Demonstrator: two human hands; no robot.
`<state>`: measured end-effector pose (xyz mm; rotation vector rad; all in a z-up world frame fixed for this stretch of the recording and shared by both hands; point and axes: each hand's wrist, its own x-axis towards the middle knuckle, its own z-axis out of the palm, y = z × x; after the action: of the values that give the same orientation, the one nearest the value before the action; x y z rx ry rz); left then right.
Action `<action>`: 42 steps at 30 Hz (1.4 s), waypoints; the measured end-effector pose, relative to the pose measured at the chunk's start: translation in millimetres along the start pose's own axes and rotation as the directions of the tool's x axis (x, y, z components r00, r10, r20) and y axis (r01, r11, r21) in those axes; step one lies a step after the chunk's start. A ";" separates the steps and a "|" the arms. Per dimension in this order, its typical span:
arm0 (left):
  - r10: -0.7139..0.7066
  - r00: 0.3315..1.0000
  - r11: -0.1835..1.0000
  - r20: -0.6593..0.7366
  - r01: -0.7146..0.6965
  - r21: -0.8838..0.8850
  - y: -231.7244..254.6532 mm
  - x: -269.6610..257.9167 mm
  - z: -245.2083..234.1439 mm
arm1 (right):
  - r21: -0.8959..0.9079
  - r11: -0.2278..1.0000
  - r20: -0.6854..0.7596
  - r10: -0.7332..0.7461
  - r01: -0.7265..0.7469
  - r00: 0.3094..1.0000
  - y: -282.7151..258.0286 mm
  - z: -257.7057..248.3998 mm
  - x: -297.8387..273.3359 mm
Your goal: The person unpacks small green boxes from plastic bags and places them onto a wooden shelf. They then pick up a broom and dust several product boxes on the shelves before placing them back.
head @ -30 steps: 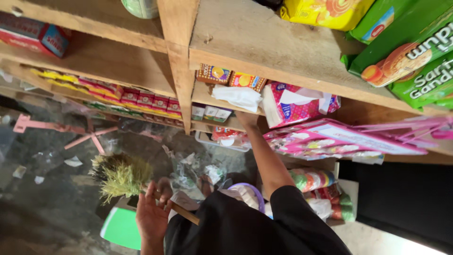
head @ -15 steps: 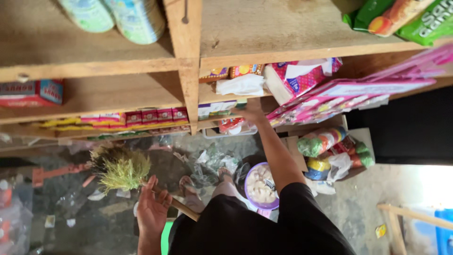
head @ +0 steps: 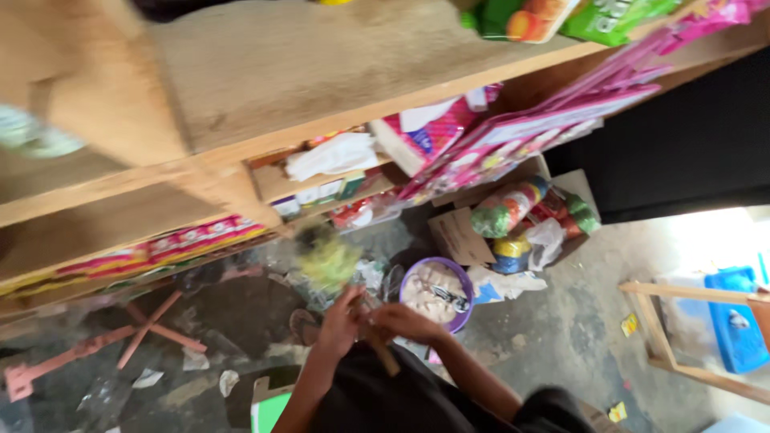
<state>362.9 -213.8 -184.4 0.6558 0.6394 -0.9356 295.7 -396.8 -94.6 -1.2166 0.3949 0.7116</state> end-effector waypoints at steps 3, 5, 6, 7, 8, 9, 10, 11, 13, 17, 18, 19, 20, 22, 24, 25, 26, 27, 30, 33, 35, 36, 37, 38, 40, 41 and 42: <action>-0.147 0.966 0.969 0.213 0.098 0.226 -9.0 23.3 68.0 | 0.247 0.967 -0.196 0.112 -0.062 0.974 20.7 -21.1 -23.8; -0.357 0.919 0.721 0.165 0.160 0.674 12.8 42.7 108.3 | 0.244 0.969 -0.357 0.125 -0.037 0.926 29.8 -41.7 -37.2; -0.150 0.975 0.526 0.161 -0.060 0.849 24.4 53.7 132.6 | 0.223 0.972 -0.447 0.170 -0.075 0.878 31.8 -52.9 -41.0; 0.058 0.974 0.241 0.218 -0.225 0.944 35.4 65.8 158.6 | 0.206 0.971 -0.532 0.212 -0.117 0.820 34.9 -60.7 -43.7; 0.132 0.873 0.159 0.469 -0.485 0.860 47.3 77.4 181.5 | 0.147 0.981 -0.576 0.188 -0.125 0.796 38.9 -66.4 -46.0; 0.411 0.321 -0.594 0.853 -0.615 0.518 52.2 93.7 213.3 | 0.089 0.987 -0.617 0.162 -0.137 0.770 43.1 -70.5 -47.6; 0.483 0.305 -0.500 0.821 -0.674 0.544 56.4 106.1 240.3 | 0.026 0.988 -0.655 0.131 -0.150 0.745 46.2 -73.4 -46.8; 0.550 0.298 -0.398 0.780 -0.728 0.559 53.2 114.3 265.1 | 0.008 0.989 -0.683 0.113 -0.147 0.721 49.6 -73.7 -44.4; 0.576 0.292 -0.415 0.763 -0.700 0.581 39.1 116.4 296.5 | -0.035 0.989 -0.733 0.071 -0.142 0.677 55.2 -68.3 -32.1; 0.416 0.669 -0.170 0.616 -0.608 0.776 2.4 87.2 320.5 | -0.014 0.991 -0.753 -0.099 0.135 0.651 59.0 -52.3 -5.3; 0.380 0.647 -0.185 0.661 -0.647 0.740 -5.1 76.5 324.8 | -0.016 0.992 -0.774 -0.092 0.126 0.626 55.3 -50.5 7.1; 0.343 0.623 -0.198 0.704 -0.684 0.702 -10.9 65.1 329.0 | -0.017 0.993 -0.795 -0.084 0.117 0.601 50.1 -49.4 20.2; 0.307 0.595 -0.209 0.743 -0.720 0.662 -12.9 54.6 333.0 | -0.437 0.862 -0.722 -0.507 0.258 0.471 39.4 -56.9 38.5; 0.278 0.522 -0.315 0.807 -0.743 0.590 -8.7 34.9 343.4 | -0.631 0.612 -0.546 -0.787 0.477 0.287 9.7 -77.5 83.2; 0.211 0.449 -0.418 0.869 -0.762 0.495 1.9 20.2 356.4 | -0.276 0.621 -0.673 -0.670 0.733 0.314 -37.8 -116.0 146.5; 0.157 0.416 -0.463 0.896 -0.770 0.439 9.7 15.0 359.8 | -0.489 0.539 -0.571 -0.792 0.685 0.216 -60.1 -140.7 171.4; 0.101 0.390 -0.503 0.915 -0.774 0.385 15.1 9.7 361.1 | -0.672 0.426 -0.440 -0.888 0.606 0.136 -76.9 -161.8 192.7; 0.086 0.399 -0.509 0.913 -0.770 0.384 18.6 5.2 362.2 | -0.597 0.456 -0.431 -0.876 0.660 0.216 -83.5 -178.7 204.4; 0.013 0.450 -0.543 0.893 -0.747 0.384 24.2 -2.4 364.7 | -0.345 0.548 -0.338 -0.830 0.762 0.444 -99.5 -220.4 220.3; -0.043 0.461 -0.577 0.887 -0.736 0.354 23.0 -10.1 365.1 | -0.398 0.608 -0.351 -0.793 0.687 0.498 -79.9 -210.5 201.3; 0.053 0.337 -0.536 0.940 -0.785 0.311 17.1 -18.6 363.0 | -0.746 0.546 -0.394 -0.824 0.381 0.407 -48.5 -172.0 161.7; -0.002 0.415 -0.534 0.910 -0.770 0.350 15.5 -21.5 363.2 | -0.858 0.477 -0.388 -0.846 0.192 0.365 -37.2 -149.9 142.9; -0.058 0.489 -0.534 0.871 -0.752 0.387 14.8 -24.3 363.3 | -0.821 0.553 -0.477 -0.801 0.142 0.363 -29.7 -127.6 127.6; -0.109 0.553 -0.537 0.826 -0.732 0.419 15.6 -24.8 365.7 | -0.448 0.831 -0.727 -0.553 0.328 0.407 -32.7 -113.5 122.5; -0.129 0.571 -0.558 0.811 -0.717 0.417 14.0 -27.0 367.5 | 0.509 0.722 -0.745 0.098 0.469 0.659 -38.8 -87.6 122.4; -0.139 0.583 -0.566 0.800 -0.710 0.419 12.7 -27.4 367.2 | 0.317 0.811 -0.772 -0.080 0.492 0.630 -50.3 -93.1 131.5; -0.102 0.562 -0.562 0.821 -0.713 0.418 12.5 -27.3 365.5 | 0.159 0.840 -0.759 -0.232 0.518 0.609 -62.8 -101.2 146.5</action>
<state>437.1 -465.9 71.5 1.9822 -1.4544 -0.4585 454.1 -461.6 -174.4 -1.1216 0.8452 -0.2668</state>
